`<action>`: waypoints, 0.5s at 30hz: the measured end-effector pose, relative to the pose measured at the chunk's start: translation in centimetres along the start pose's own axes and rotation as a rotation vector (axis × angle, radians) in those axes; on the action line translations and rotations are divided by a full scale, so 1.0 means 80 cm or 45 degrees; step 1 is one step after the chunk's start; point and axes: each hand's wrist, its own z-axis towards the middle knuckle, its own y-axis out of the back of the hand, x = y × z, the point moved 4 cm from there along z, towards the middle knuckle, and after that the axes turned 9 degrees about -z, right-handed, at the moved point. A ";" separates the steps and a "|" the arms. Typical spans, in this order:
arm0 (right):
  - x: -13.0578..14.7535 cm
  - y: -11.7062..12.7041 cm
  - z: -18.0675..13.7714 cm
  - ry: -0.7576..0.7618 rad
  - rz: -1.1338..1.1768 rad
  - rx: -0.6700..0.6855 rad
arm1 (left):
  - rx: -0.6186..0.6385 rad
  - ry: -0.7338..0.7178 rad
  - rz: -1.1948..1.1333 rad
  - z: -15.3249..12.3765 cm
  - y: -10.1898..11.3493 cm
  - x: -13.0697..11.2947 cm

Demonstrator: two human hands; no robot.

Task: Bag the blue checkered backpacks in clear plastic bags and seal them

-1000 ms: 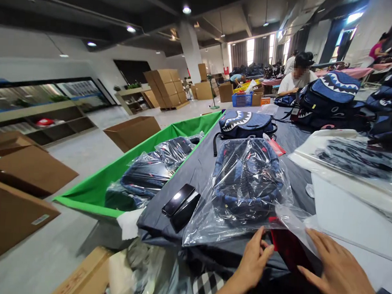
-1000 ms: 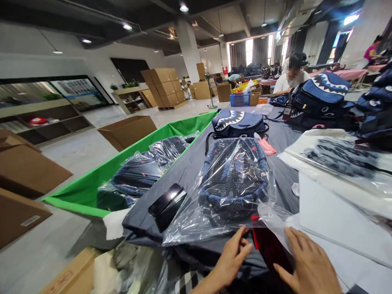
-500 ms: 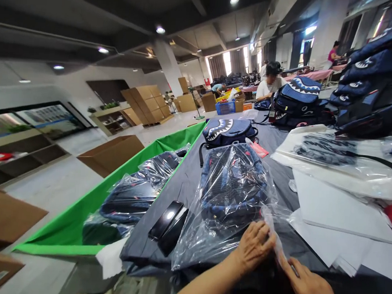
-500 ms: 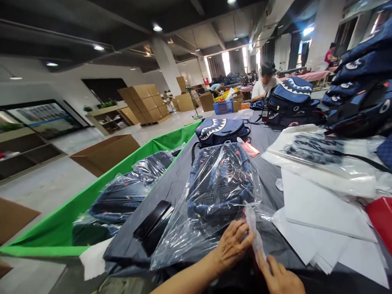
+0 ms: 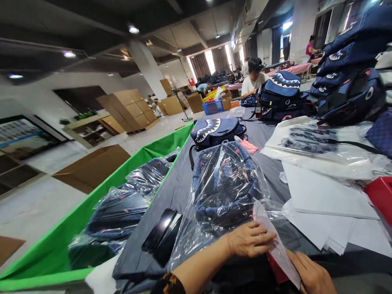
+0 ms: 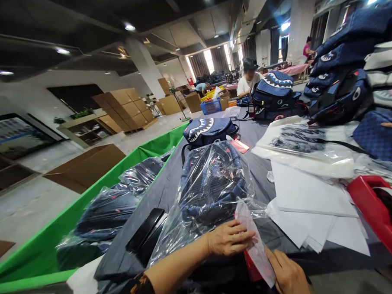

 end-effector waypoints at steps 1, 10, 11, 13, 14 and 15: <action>0.006 -0.002 -0.005 0.002 0.049 0.016 | 0.001 -0.023 0.044 0.003 0.001 -0.001; -0.028 0.036 -0.018 0.210 0.034 0.018 | 0.244 0.073 0.024 0.053 0.029 -0.004; -0.046 0.044 -0.006 0.195 0.031 0.025 | 0.238 0.088 0.010 0.054 0.029 -0.004; -0.075 0.053 0.028 0.124 -0.048 -0.058 | 0.213 0.112 -0.003 0.053 0.025 -0.004; -0.082 0.052 0.048 0.098 -0.106 -0.127 | 0.191 0.134 -0.001 0.053 0.022 -0.004; -0.082 0.047 0.070 0.089 -0.157 -0.176 | 0.160 0.160 0.004 0.052 0.020 -0.004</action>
